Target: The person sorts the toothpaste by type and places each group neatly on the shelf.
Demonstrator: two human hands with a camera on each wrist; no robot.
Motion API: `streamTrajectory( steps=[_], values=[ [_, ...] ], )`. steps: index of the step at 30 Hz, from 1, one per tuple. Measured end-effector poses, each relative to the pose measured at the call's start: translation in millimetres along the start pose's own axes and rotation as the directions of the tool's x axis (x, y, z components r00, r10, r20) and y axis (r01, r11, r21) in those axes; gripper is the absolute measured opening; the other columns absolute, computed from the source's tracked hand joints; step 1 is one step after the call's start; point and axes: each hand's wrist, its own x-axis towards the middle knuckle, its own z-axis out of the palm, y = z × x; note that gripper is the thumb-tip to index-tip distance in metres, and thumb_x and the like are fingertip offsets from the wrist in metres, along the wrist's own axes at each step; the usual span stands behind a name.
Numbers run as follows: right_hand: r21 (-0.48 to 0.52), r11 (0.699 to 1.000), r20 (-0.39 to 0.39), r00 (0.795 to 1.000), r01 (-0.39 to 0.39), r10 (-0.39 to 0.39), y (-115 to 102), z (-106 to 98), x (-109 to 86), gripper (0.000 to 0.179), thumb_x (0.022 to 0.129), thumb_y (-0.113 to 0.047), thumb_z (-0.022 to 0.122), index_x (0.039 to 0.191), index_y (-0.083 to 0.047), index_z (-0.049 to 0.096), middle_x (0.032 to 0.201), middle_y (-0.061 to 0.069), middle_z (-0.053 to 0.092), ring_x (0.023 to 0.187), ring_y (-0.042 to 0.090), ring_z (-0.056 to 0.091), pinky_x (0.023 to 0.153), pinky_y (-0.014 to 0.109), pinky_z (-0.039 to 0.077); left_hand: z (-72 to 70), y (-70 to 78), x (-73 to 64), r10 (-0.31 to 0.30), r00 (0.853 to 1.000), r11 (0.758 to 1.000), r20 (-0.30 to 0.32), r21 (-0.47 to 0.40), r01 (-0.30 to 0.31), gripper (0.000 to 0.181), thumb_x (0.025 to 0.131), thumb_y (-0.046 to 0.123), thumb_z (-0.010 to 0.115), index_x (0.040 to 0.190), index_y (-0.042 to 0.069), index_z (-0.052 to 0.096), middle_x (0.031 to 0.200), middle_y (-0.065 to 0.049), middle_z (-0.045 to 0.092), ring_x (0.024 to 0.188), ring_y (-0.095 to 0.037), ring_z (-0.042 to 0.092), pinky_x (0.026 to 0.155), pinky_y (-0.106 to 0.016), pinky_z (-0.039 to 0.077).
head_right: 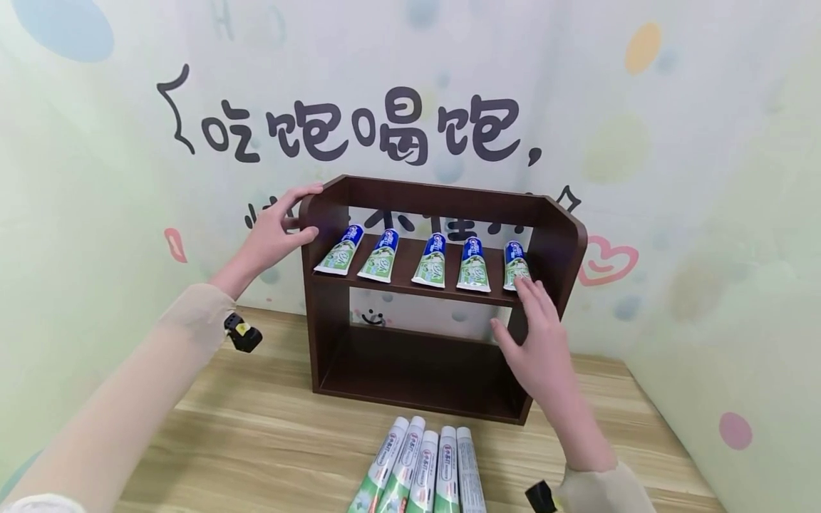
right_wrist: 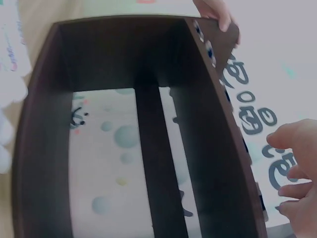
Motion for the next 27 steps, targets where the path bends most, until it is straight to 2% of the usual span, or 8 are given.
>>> streamTrajectory(
  steps=[3, 6, 14, 21, 27],
  values=[
    [0.009, 0.999, -0.011, 0.999, 0.043, -0.043, -2.3, 2.9, -10.5, 0.069, 0.084, -0.011, 0.076, 0.146, -0.004, 0.046, 0.149, 0.023, 0.048, 0.14, 0.045, 0.04, 0.105, 0.068, 0.039, -0.2, 0.1, 0.1, 0.002, 1.0, 1.0, -0.002, 0.002, -0.002, 0.061, 0.09, 0.007, 0.063, 0.146, 0.023, 0.045, 0.158, 0.006, 0.04, 0.117, -0.04, 0.065, 0.088, -0.049, 0.06],
    [0.009, 0.999, 0.002, 0.999, 0.051, -0.051, -3.7, 5.3, -15.9, 0.07, 0.084, -0.011, 0.075, 0.147, -0.005, 0.045, 0.149, 0.022, 0.048, 0.137, 0.045, 0.043, 0.103, 0.067, 0.042, -0.8, 0.7, -0.1, 0.006, 1.0, 1.0, -0.008, 0.003, -0.006, 0.061, 0.09, 0.007, 0.063, 0.145, 0.024, 0.046, 0.158, 0.006, 0.04, 0.116, -0.039, 0.065, 0.088, -0.049, 0.06],
    [0.012, 1.0, 0.03, 1.0, 0.007, -0.007, 1.2, 8.2, -12.2, 0.071, 0.087, -0.014, 0.074, 0.15, -0.006, 0.041, 0.152, 0.022, 0.044, 0.138, 0.045, 0.041, 0.105, 0.069, 0.04, -0.6, -1.4, -0.7, 0.011, 1.0, 1.0, -0.01, 0.021, -0.011, 0.061, 0.09, 0.008, 0.064, 0.145, 0.026, 0.046, 0.158, 0.007, 0.04, 0.122, -0.033, 0.063, 0.091, -0.047, 0.059],
    [0.0, 1.0, 0.024, 0.999, -0.021, 0.021, 7.3, 6.5, -8.3, 0.072, 0.088, -0.016, 0.073, 0.15, -0.003, 0.039, 0.152, 0.023, 0.043, 0.14, 0.045, 0.039, 0.107, 0.068, 0.038, 0.6, -1.2, -0.9, 0.01, 1.0, 1.0, -0.014, 0.02, -0.01, 0.061, 0.089, 0.007, 0.065, 0.144, 0.027, 0.047, 0.158, 0.007, 0.04, 0.121, -0.034, 0.064, 0.09, -0.047, 0.059],
    [-0.007, 0.999, 0.044, 0.998, -0.052, 0.052, 8.3, 2.2, -9.9, 0.073, 0.09, -0.018, 0.07, 0.152, -0.005, 0.035, 0.155, 0.023, 0.039, 0.141, 0.046, 0.037, 0.106, 0.069, 0.038, 1.0, 0.3, -0.5, 0.017, 1.0, 0.999, -0.017, 0.033, -0.016, 0.061, 0.089, 0.006, 0.065, 0.145, 0.023, 0.047, 0.158, 0.006, 0.04, 0.127, -0.03, 0.06, 0.093, -0.046, 0.058]
  ],
)
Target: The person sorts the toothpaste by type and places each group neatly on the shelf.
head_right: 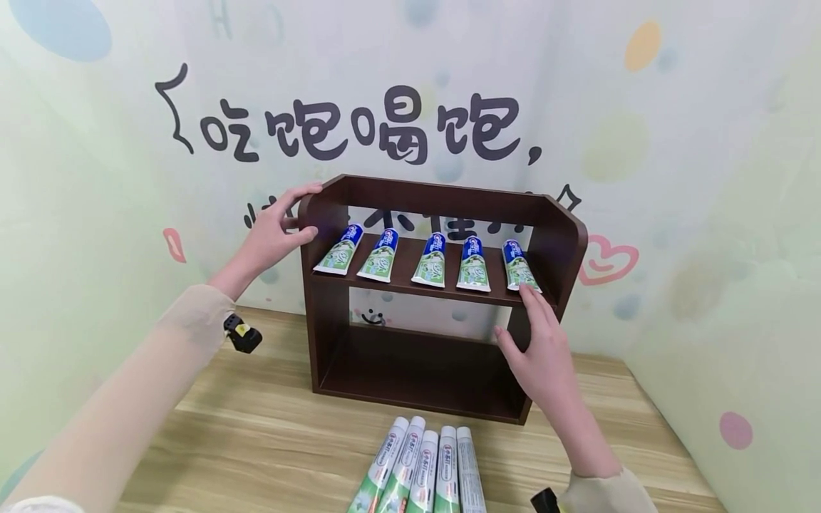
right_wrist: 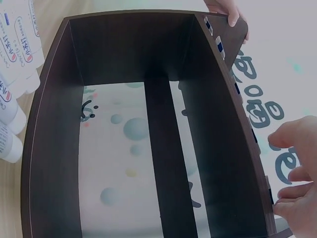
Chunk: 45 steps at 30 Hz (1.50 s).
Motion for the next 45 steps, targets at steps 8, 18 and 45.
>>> streamTrajectory(
  steps=[8, 18, 45],
  values=[
    [0.015, 0.999, -0.031, 0.999, 0.034, -0.033, 1.9, -3.2, -10.0, 0.071, 0.089, -0.016, 0.07, 0.151, -0.005, 0.038, 0.153, 0.024, 0.042, 0.139, 0.048, 0.039, 0.106, 0.07, 0.036, 0.0, -1.9, 1.0, 0.009, 1.0, 1.0, -0.001, -0.005, -0.009, 0.06, 0.089, 0.007, 0.065, 0.144, 0.024, 0.047, 0.158, 0.007, 0.041, 0.13, -0.026, 0.057, 0.095, -0.045, 0.058],
    [0.015, 0.999, -0.011, 0.999, 0.03, -0.03, 3.5, -0.5, -30.3, 0.072, 0.089, -0.018, 0.072, 0.152, -0.009, 0.038, 0.153, 0.022, 0.043, 0.138, 0.047, 0.04, 0.104, 0.069, 0.038, 0.4, -1.0, 0.7, 0.004, 1.0, 1.0, -0.002, -0.01, -0.004, 0.061, 0.089, 0.005, 0.064, 0.144, 0.024, 0.047, 0.158, 0.006, 0.041, 0.126, -0.03, 0.061, 0.093, -0.046, 0.059],
    [0.032, 0.996, 0.078, 0.993, 0.088, -0.09, 10.2, 39.9, -82.1, 0.072, 0.083, -0.012, 0.078, 0.146, -0.004, 0.045, 0.146, 0.02, 0.05, 0.128, 0.044, 0.052, 0.101, -0.01, 0.011, 0.5, 0.7, 0.5, 0.007, 1.0, 1.0, -0.005, -0.007, -0.007, 0.06, 0.089, 0.007, 0.064, 0.144, 0.025, 0.048, 0.158, 0.005, 0.041, 0.13, -0.028, 0.057, 0.096, -0.048, 0.057]
  ],
)
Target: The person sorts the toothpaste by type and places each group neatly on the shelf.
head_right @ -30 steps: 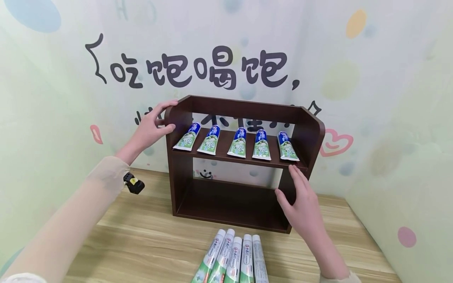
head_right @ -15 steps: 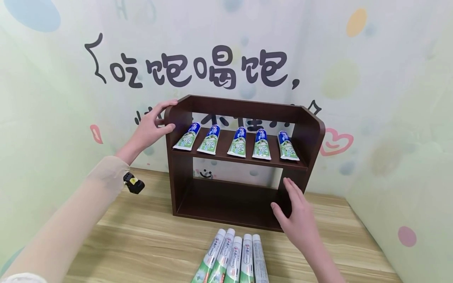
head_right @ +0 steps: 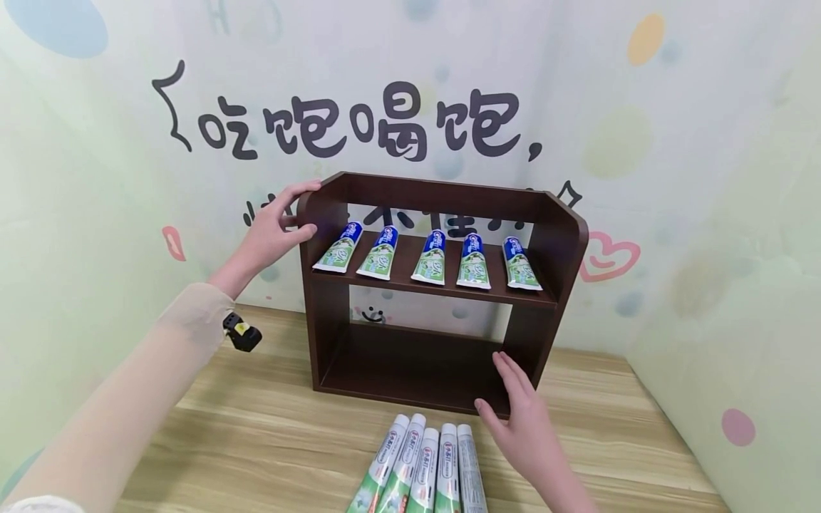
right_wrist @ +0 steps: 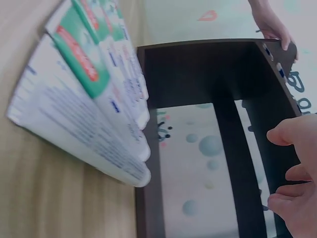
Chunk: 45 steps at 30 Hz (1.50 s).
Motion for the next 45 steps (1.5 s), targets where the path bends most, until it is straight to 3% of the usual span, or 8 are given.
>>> streamTrajectory(
  steps=[11, 12, 16, 19, 22, 36, 40, 45],
  values=[
    [-0.01, 0.999, 0.077, 0.996, -0.035, 0.035, -0.7, 17.2, -22.3, 0.071, 0.081, -0.01, 0.077, 0.145, -0.004, 0.046, 0.146, 0.016, 0.051, 0.129, 0.039, 0.054, 0.102, -0.009, 0.009, 0.1, -0.9, -0.3, -0.01, 1.0, 1.0, 0.0, -0.004, 0.01, 0.059, 0.089, 0.008, 0.064, 0.144, 0.023, 0.048, 0.157, 0.006, 0.041, 0.127, -0.03, 0.059, 0.094, -0.048, 0.057],
    [-0.016, 0.999, 0.083, 0.996, -0.043, 0.044, -1.4, 18.5, -24.3, 0.071, 0.082, -0.011, 0.077, 0.145, -0.005, 0.046, 0.146, 0.015, 0.052, 0.129, 0.037, 0.054, 0.104, -0.006, 0.014, 0.0, -0.9, -0.3, -0.01, 1.0, 1.0, 0.001, 0.001, 0.01, 0.059, 0.089, 0.008, 0.064, 0.144, 0.023, 0.048, 0.157, 0.005, 0.041, 0.128, -0.03, 0.059, 0.094, -0.048, 0.057],
    [-0.039, 0.996, 0.119, 0.989, -0.08, 0.085, -4.3, 23.4, -29.8, 0.069, 0.083, -0.015, 0.077, 0.145, -0.007, 0.048, 0.144, 0.012, 0.054, 0.129, 0.034, 0.056, 0.107, 0.026, 0.047, -0.3, -1.3, -0.4, -0.005, 1.0, 1.0, 0.002, 0.008, 0.005, 0.059, 0.089, 0.008, 0.064, 0.144, 0.022, 0.047, 0.157, 0.006, 0.041, 0.129, -0.028, 0.058, 0.095, -0.047, 0.057],
    [-0.034, 0.995, 0.147, 0.984, -0.098, 0.102, -5.8, 26.3, -32.7, 0.069, 0.082, -0.015, 0.078, 0.144, -0.007, 0.049, 0.143, 0.014, 0.055, 0.127, 0.036, 0.057, 0.099, 0.055, 0.05, -0.4, -2.1, -0.3, -0.006, 1.0, 1.0, 0.003, 0.008, 0.006, 0.059, 0.089, 0.008, 0.064, 0.145, 0.022, 0.047, 0.157, 0.005, 0.041, 0.128, -0.03, 0.059, 0.094, -0.047, 0.058],
    [-0.023, 0.99, 0.192, 0.972, -0.137, 0.139, -6.5, 29.5, -34.9, 0.068, 0.083, -0.017, 0.078, 0.144, -0.008, 0.049, 0.143, 0.016, 0.054, 0.127, 0.037, 0.057, 0.099, 0.057, 0.05, -0.3, -2.5, -0.3, -0.011, 1.0, 1.0, 0.003, 0.006, 0.011, 0.06, 0.089, 0.007, 0.064, 0.145, 0.021, 0.046, 0.158, 0.005, 0.041, 0.124, -0.032, 0.061, 0.093, -0.048, 0.058],
    [-0.059, 0.95, 0.378, 0.874, -0.307, 0.305, -5.5, 40.4, -43.1, 0.068, 0.084, -0.028, 0.077, 0.144, -0.014, 0.049, 0.146, 0.014, 0.051, 0.133, 0.04, 0.049, 0.106, 0.061, 0.044, 0.6, -0.8, -0.6, -0.029, 1.0, 1.0, 0.004, 0.0, 0.029, 0.06, 0.09, 0.006, 0.064, 0.144, 0.025, 0.046, 0.158, 0.005, 0.041, 0.121, -0.036, 0.063, 0.093, -0.049, 0.058],
    [-0.08, 0.921, 0.428, 0.821, -0.382, 0.378, -3.1, 42.5, -42.7, 0.068, 0.079, -0.033, 0.081, 0.139, -0.017, 0.054, 0.141, 0.011, 0.054, 0.124, 0.034, 0.055, 0.097, 0.055, 0.053, 0.6, 0.1, -0.4, -0.022, 1.0, 1.0, 0.003, 0.006, 0.022, 0.061, 0.09, 0.006, 0.064, 0.145, 0.026, 0.046, 0.158, 0.005, 0.041, 0.122, -0.034, 0.063, 0.092, -0.048, 0.058],
    [-0.074, 0.88, 0.481, 0.757, -0.468, 0.443, 0.2, 45.8, -43.2, 0.063, 0.075, -0.033, 0.084, 0.131, -0.021, 0.058, 0.129, 0.006, 0.055, 0.104, 0.019, 0.058, 0.077, 0.035, 0.058, 0.5, 0.4, -0.4, -0.019, 1.0, 1.0, 0.0, 0.009, 0.019, 0.061, 0.09, 0.006, 0.064, 0.144, 0.025, 0.046, 0.158, 0.006, 0.041, 0.124, -0.032, 0.062, 0.093, -0.047, 0.058]
  ],
)
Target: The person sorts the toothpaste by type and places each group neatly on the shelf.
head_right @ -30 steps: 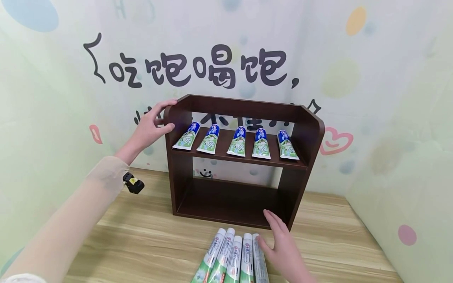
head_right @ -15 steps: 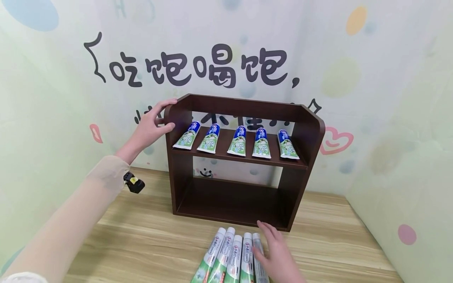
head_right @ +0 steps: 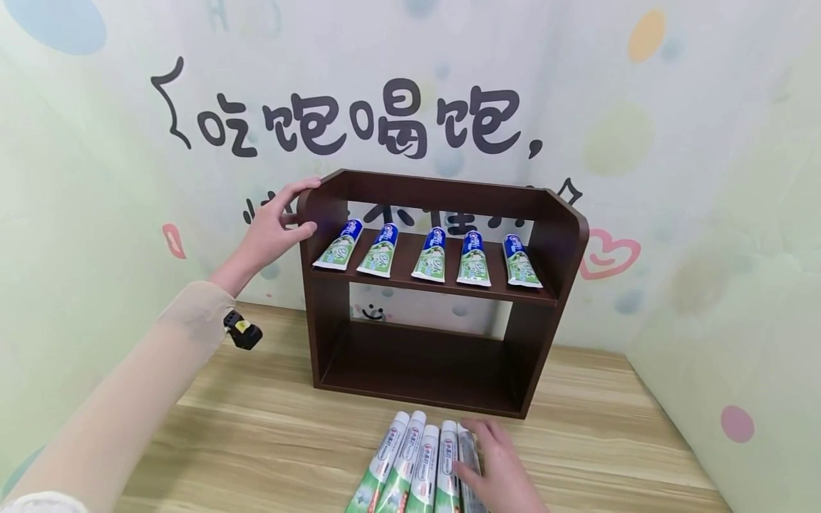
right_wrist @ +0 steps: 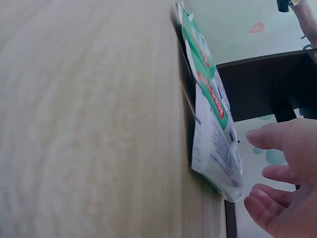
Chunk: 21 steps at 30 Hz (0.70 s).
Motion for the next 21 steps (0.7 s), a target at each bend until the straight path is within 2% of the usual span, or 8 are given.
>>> streamTrajectory(
  steps=[5, 13, 18, 21],
  values=[
    [0.006, 1.0, 0.023, 1.0, 0.012, -0.013, 3.6, 3.1, -0.7, 0.063, 0.075, -0.029, 0.085, 0.131, -0.02, 0.058, 0.121, 0.003, 0.054, 0.096, 0.014, 0.054, 0.071, 0.024, 0.051, 0.5, -0.9, 0.6, 0.006, 1.0, 1.0, -0.002, 0.001, -0.006, 0.06, 0.09, 0.006, 0.064, 0.144, 0.025, 0.047, 0.157, 0.006, 0.041, 0.128, -0.029, 0.059, 0.095, -0.046, 0.058],
    [0.054, 0.998, 0.036, 0.999, 0.035, -0.037, 9.5, 2.1, 2.1, 0.06, 0.076, -0.017, 0.083, 0.13, -0.017, 0.057, 0.118, 0.004, 0.055, 0.093, 0.015, 0.056, 0.069, 0.024, 0.054, 0.6, -2.4, 0.8, 0.008, 1.0, 1.0, -0.001, -0.012, -0.008, 0.061, 0.089, 0.005, 0.064, 0.145, 0.024, 0.046, 0.158, 0.006, 0.04, 0.128, -0.03, 0.058, 0.095, -0.048, 0.057],
    [0.02, 0.996, 0.032, 0.995, 0.089, -0.09, 10.5, -0.8, 2.1, 0.047, 0.077, -0.011, 0.081, 0.121, -0.021, 0.066, 0.117, 0.005, 0.056, 0.089, 0.015, 0.054, 0.067, 0.02, 0.051, 0.5, -1.4, 0.6, 0.012, 1.0, 1.0, -0.003, -0.01, -0.012, 0.062, 0.089, 0.006, 0.064, 0.144, 0.025, 0.047, 0.158, 0.006, 0.04, 0.131, -0.027, 0.056, 0.096, -0.047, 0.057],
    [-0.001, 0.995, 0.035, 0.995, 0.097, -0.097, 9.4, -3.2, 2.5, 0.039, 0.077, -0.013, 0.081, 0.113, -0.021, 0.072, 0.119, 0.006, 0.056, 0.088, 0.014, 0.052, 0.067, 0.021, 0.05, 0.5, -1.3, 0.4, 0.014, 1.0, 1.0, -0.004, -0.013, -0.014, 0.062, 0.089, 0.005, 0.064, 0.144, 0.025, 0.047, 0.158, 0.005, 0.04, 0.133, -0.028, 0.055, 0.096, -0.048, 0.057]
  ],
)
